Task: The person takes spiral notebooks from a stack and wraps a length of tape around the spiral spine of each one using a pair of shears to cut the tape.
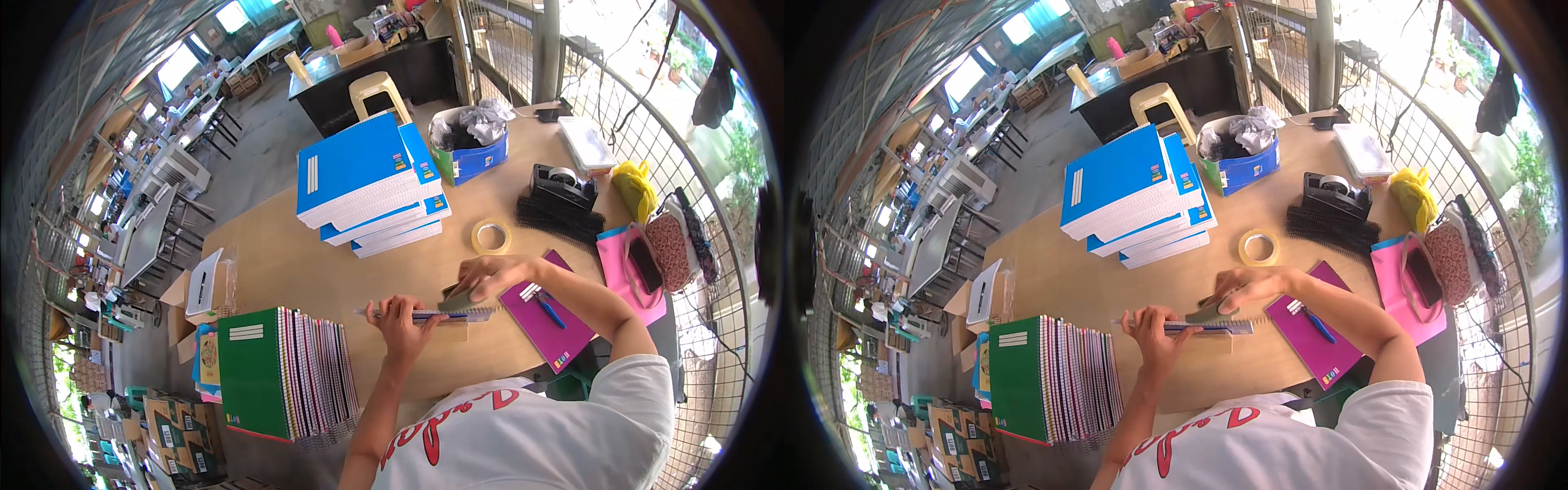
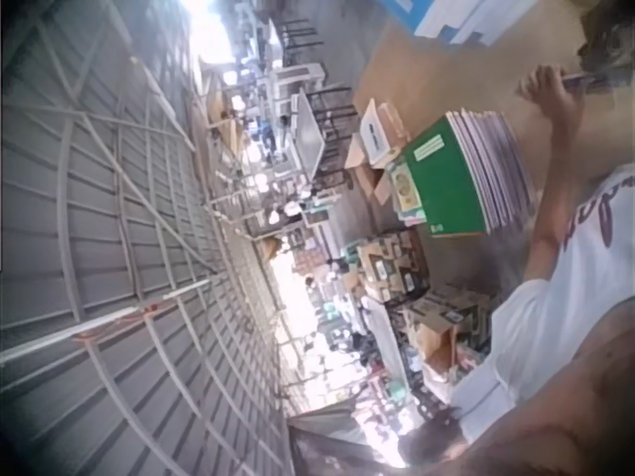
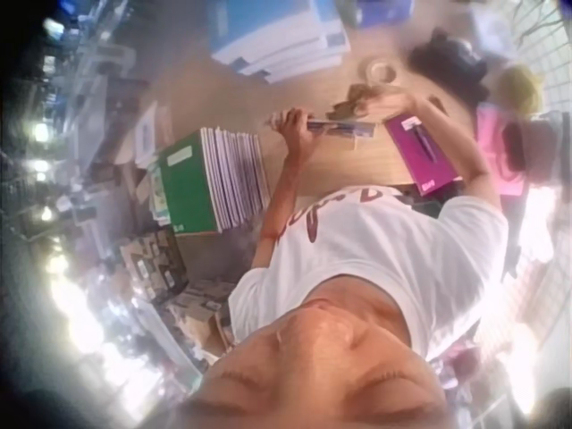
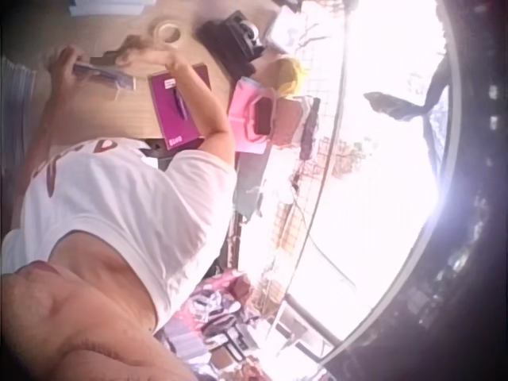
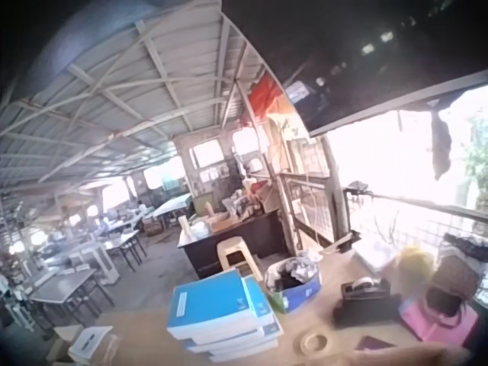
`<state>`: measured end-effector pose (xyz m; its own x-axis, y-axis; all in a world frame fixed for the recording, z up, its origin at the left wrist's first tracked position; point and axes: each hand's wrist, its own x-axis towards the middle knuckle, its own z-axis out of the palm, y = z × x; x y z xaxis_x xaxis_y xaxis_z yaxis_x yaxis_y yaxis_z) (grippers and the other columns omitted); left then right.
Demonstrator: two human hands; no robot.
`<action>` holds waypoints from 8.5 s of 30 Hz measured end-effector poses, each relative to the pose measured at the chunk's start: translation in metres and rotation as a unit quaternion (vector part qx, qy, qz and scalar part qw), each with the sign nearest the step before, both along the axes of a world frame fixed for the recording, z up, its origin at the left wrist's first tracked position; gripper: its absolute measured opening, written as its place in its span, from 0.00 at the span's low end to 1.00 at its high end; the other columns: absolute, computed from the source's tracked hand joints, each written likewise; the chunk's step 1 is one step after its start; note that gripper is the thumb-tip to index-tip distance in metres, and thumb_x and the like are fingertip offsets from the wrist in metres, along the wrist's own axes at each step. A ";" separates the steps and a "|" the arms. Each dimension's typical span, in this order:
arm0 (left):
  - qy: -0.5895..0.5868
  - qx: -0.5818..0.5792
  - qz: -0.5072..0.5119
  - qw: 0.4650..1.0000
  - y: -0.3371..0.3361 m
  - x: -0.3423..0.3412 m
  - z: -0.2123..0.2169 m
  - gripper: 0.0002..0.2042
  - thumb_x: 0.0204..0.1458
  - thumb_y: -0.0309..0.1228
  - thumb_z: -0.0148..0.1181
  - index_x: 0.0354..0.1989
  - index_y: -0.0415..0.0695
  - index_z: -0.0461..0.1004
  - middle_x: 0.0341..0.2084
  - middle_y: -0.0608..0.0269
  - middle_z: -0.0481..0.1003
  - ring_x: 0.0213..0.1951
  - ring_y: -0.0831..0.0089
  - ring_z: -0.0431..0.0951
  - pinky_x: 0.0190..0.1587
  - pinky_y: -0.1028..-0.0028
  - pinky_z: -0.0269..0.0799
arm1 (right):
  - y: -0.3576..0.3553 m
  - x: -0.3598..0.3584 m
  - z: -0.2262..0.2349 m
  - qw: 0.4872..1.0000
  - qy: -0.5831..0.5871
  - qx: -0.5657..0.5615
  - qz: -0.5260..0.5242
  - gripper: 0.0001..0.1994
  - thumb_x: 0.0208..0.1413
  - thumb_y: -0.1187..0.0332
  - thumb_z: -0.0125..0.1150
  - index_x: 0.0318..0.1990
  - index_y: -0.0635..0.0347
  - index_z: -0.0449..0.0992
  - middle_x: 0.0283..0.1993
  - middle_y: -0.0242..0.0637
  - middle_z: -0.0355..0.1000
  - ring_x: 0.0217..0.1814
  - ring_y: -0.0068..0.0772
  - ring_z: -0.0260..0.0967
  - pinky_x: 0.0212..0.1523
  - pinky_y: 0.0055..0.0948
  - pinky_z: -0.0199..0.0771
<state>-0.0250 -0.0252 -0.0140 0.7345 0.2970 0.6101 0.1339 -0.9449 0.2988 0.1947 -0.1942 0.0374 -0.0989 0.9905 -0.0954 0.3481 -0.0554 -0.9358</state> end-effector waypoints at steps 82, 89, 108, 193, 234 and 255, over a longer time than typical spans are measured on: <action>-0.247 -0.584 -0.139 0.761 0.096 -0.034 -0.070 0.27 0.54 0.30 0.68 0.56 0.45 0.57 0.42 0.66 0.66 0.46 0.76 0.68 0.53 0.72 0.66 | 0.132 -0.030 -0.021 0.997 0.025 -0.044 -0.064 0.33 0.55 0.45 0.57 0.54 0.69 0.77 0.50 0.47 0.69 0.52 0.43 0.66 0.54 0.38 0.66; -0.197 -0.593 -0.150 0.766 0.086 -0.035 -0.067 0.26 0.55 0.25 0.66 0.59 0.45 0.59 0.42 0.66 0.66 0.46 0.77 0.68 0.54 0.74 0.64 | 0.126 -0.034 -0.004 0.989 0.022 -0.066 -0.134 0.29 0.58 0.48 0.56 0.48 0.73 0.78 0.47 0.48 0.69 0.49 0.41 0.68 0.50 0.36 0.70; -0.226 -0.633 -0.147 0.725 0.071 -0.062 -0.057 0.17 0.48 0.15 0.68 0.43 0.40 0.69 0.37 0.66 0.71 0.42 0.77 0.73 0.50 0.74 0.70 | 0.145 -0.021 -0.070 0.974 -0.152 -0.102 0.132 0.32 0.58 0.40 0.55 0.62 0.52 0.73 0.42 0.51 0.73 0.50 0.46 0.69 0.51 0.40 0.68; -0.111 -0.024 0.272 0.955 0.167 -0.227 0.268 0.17 0.64 0.40 0.53 0.61 0.55 0.73 0.32 0.48 0.78 0.32 0.60 0.77 0.41 0.64 0.71 | -0.151 -0.033 0.039 0.854 -0.406 0.073 -0.317 0.19 0.52 0.84 0.55 0.52 0.63 0.63 0.29 0.54 0.70 0.32 0.60 0.72 0.33 0.44 0.70; -0.302 -0.246 0.275 0.879 0.196 -0.402 0.057 0.18 0.66 0.36 0.50 0.55 0.34 0.76 0.51 0.52 0.77 0.50 0.70 0.76 0.52 0.73 0.72 | 0.303 -0.275 0.030 0.856 0.094 0.206 -0.465 0.23 0.59 0.51 0.60 0.48 0.65 0.76 0.55 0.57 0.66 0.55 0.56 0.67 0.59 0.42 0.68; 0.097 -0.332 0.254 0.903 0.279 0.131 0.112 0.16 0.54 0.38 0.68 0.42 0.35 0.79 0.37 0.52 0.81 0.40 0.58 0.82 0.44 0.59 0.79 | 0.048 -0.066 -0.120 0.836 -0.481 0.173 -0.202 0.29 0.55 0.72 0.52 0.66 0.35 0.68 0.46 0.33 0.71 0.47 0.40 0.68 0.43 0.45 0.63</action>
